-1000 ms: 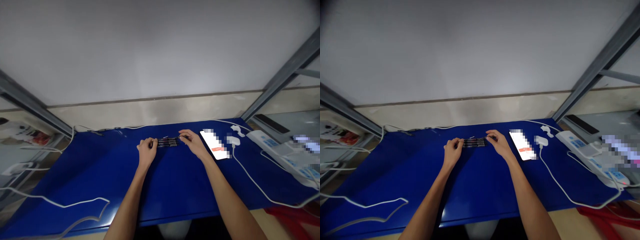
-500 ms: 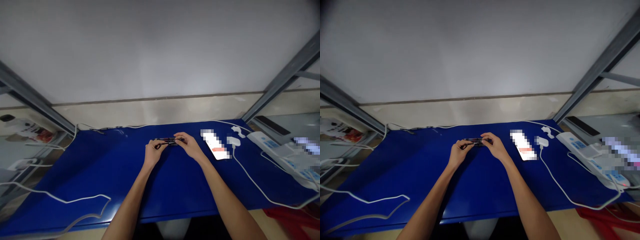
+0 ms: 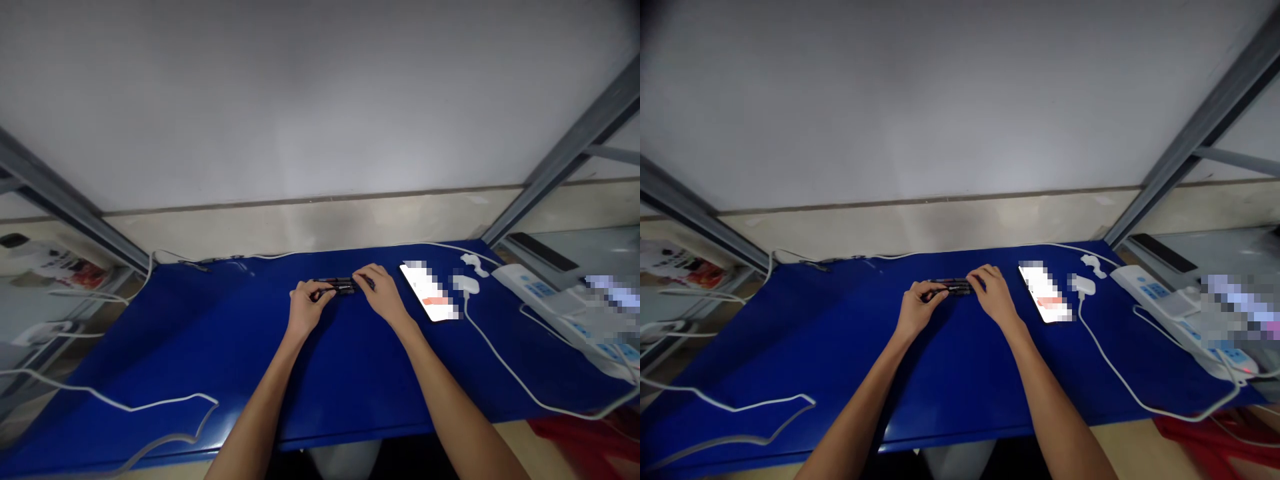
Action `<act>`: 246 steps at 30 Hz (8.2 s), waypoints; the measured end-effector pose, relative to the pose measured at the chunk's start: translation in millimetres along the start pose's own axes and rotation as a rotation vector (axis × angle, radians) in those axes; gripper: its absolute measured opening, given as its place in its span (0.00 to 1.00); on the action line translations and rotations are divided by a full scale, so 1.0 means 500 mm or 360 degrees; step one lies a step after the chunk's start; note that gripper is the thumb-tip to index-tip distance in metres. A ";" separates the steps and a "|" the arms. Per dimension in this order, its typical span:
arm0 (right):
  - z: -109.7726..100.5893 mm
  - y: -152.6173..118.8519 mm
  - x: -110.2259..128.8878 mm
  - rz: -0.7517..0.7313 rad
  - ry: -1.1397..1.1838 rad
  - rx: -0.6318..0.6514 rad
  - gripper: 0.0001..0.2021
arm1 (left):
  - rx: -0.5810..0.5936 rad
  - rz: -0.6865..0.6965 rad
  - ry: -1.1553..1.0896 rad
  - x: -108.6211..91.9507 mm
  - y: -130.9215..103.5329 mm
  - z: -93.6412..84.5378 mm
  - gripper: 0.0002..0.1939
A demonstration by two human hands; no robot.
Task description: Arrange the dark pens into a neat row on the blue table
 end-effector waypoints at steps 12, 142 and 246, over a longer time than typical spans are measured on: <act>0.029 -0.008 0.030 0.0213 0.0462 0.0218 0.08 | 0.0043 0.0078 0.0065 -0.025 -0.006 0.000 0.09; 0.038 -0.013 0.053 0.0301 0.0833 0.0326 0.10 | 0.0293 0.0276 0.0602 -0.036 -0.020 -0.009 0.18; 0.027 -0.021 0.054 0.0265 0.0247 0.0311 0.22 | 0.0410 0.0239 0.0649 -0.043 -0.033 0.013 0.18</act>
Point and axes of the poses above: each hand's wrist, its own y-axis towards the middle knuckle, its own z-axis out of the palm, x = y × z, the point moved 3 cm from there along y, towards the middle knuckle, and after that the axes turned 1 degree about x, right-handed, at the moved point
